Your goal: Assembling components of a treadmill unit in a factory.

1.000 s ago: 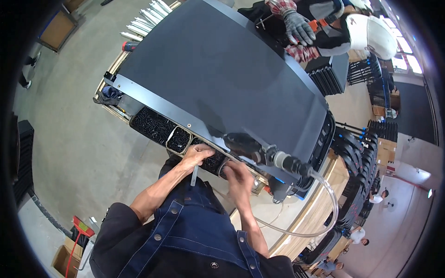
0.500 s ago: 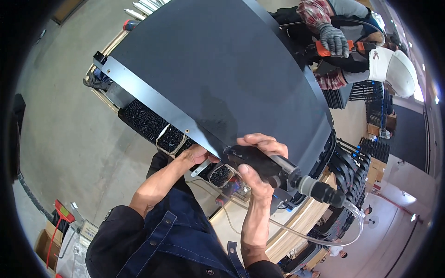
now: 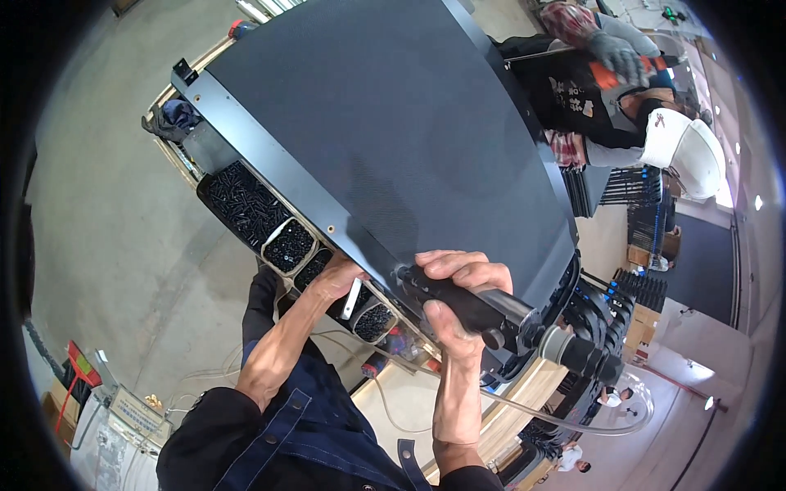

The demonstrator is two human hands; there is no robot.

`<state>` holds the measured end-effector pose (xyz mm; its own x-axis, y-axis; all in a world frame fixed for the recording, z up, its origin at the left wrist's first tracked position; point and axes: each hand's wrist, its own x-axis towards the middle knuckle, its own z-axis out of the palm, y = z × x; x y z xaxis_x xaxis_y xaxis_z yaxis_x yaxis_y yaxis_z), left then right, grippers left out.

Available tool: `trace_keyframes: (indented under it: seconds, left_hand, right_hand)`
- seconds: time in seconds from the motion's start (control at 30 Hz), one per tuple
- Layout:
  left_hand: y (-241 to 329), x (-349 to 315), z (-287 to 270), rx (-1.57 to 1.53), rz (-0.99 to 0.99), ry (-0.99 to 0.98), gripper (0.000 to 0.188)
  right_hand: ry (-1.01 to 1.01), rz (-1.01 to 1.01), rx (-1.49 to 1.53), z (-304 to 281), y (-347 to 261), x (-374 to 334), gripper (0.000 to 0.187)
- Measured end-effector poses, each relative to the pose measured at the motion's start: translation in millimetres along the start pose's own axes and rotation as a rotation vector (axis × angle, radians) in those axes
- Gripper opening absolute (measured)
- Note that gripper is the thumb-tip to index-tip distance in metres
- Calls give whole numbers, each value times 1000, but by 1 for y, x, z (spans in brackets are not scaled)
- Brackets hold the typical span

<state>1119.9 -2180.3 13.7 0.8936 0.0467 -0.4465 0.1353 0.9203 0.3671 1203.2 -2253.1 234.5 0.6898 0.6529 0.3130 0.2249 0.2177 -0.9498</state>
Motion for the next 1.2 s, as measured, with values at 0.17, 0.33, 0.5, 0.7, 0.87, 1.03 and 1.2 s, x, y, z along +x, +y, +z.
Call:
trace_keyframes:
  seconds: [0.17,0.33,0.5,0.7,0.87,1.03,1.2]
  left_hand:
    - [-9,2,-3,39,131,-71,9]
    - [-3,2,5,26,285,-146,4]
    - [6,-6,8,71,318,-139,5]
    - [15,-10,1,119,130,-230,9]
    - [1,-39,-8,507,204,-13,11]
    - [12,-31,-55,1241,722,302,22]
    - [84,-44,-135,1543,422,542,22]
  right_hand:
    - [57,-22,-55,0,2,-7,52]
    - [68,-11,-51,-3,2,-9,53]
    - [12,-59,-28,0,5,-10,54]
    - [159,61,-112,3,-8,-7,88]
    - [545,17,-237,26,-3,-13,65]
    - [319,-35,-252,33,-8,-10,51]
    - [617,57,-388,79,-16,-1,50]
